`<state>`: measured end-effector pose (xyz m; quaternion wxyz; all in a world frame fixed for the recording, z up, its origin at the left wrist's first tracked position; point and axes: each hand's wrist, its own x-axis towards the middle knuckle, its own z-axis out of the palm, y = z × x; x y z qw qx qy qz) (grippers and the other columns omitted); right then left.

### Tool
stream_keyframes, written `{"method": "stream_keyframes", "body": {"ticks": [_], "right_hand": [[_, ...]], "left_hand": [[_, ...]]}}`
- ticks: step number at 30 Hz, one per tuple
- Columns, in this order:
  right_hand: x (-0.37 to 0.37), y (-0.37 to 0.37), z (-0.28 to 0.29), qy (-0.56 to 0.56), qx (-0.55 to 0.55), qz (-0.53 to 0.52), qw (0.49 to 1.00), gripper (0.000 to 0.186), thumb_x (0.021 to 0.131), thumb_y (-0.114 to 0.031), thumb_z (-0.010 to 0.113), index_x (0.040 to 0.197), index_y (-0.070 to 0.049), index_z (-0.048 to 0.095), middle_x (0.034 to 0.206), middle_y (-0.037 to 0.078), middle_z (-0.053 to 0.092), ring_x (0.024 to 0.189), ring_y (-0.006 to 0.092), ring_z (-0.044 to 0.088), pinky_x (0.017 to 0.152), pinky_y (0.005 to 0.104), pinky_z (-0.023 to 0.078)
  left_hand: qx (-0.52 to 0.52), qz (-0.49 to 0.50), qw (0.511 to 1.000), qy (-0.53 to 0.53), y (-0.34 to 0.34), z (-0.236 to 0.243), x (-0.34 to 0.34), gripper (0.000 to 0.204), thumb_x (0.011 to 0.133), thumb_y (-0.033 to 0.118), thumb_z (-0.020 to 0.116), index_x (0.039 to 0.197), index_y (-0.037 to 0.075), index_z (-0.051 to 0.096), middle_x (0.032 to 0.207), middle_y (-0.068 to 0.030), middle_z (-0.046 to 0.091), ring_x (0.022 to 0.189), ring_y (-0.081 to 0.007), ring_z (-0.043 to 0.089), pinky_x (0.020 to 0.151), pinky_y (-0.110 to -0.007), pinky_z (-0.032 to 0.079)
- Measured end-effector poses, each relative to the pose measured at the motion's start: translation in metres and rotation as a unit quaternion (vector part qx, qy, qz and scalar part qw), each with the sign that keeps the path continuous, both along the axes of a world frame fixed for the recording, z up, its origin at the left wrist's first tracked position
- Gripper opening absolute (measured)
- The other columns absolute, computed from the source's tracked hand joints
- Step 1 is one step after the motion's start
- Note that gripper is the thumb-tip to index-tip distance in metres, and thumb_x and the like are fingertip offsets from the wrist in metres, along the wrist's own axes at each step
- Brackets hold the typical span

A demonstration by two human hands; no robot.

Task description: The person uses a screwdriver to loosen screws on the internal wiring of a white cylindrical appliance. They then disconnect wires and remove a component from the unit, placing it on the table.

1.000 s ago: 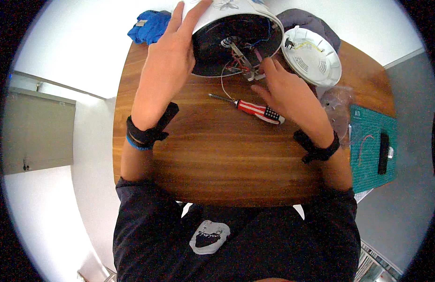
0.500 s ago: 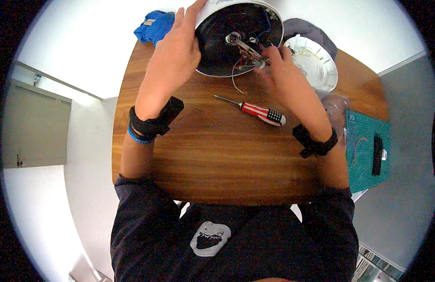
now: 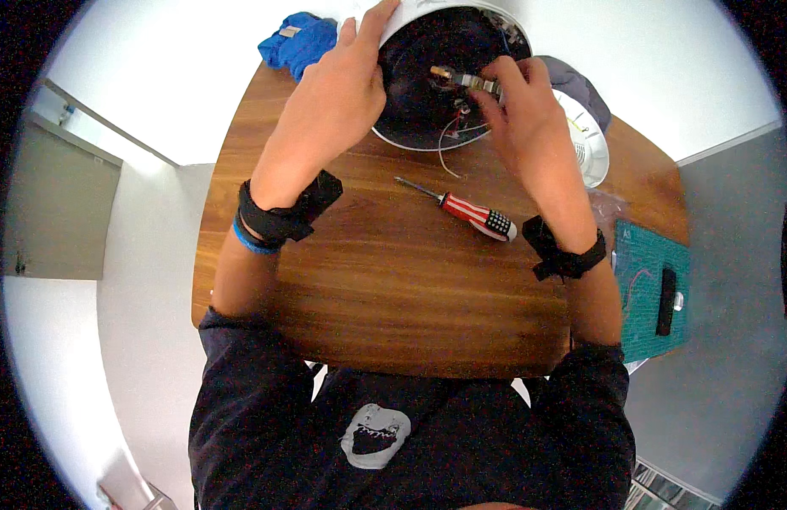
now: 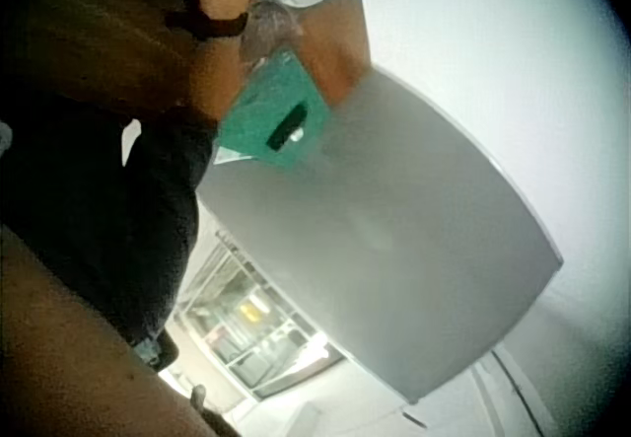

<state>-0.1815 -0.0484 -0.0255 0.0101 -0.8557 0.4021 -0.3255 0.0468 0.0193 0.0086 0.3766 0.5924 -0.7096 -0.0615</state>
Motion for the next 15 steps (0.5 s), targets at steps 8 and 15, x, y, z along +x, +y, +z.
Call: {"method": "stream_keyframes", "body": {"ticks": [8, 15], "right_hand": [[-0.006, -0.017, 0.006, -0.049, -0.016, 0.043, 0.998, 0.027, 0.098, -0.020, 0.073, 0.122, -0.011, 0.064, 0.118, 0.024, 0.061, 0.094, 0.0442, 0.069, 0.082, 0.0496, 0.058], [-0.016, -0.021, 0.011, -0.048, 0.011, 0.043, 0.998, 0.040, 0.097, -0.012, 0.075, 0.136, -0.014, 0.065, 0.117, 0.016, 0.068, 0.099, 0.0306, 0.072, 0.085, 0.0391, 0.059]], "left_hand": [[0.078, 0.041, 0.996, 0.023, 0.001, 0.014, 0.008, 0.068, 0.097, -0.002, 0.050, 0.162, 0.002, 0.031, 0.083, -0.0322, 0.068, 0.081, -0.0486, 0.070, 0.074, -0.052, 0.053], [0.036, 0.061, 0.997, -0.022, -0.006, 0.006, 0.026, 0.064, 0.098, 0.001, 0.050, 0.160, 0.002, 0.034, 0.089, -0.0337, 0.068, 0.081, -0.0476, 0.070, 0.075, -0.050, 0.054]]}}
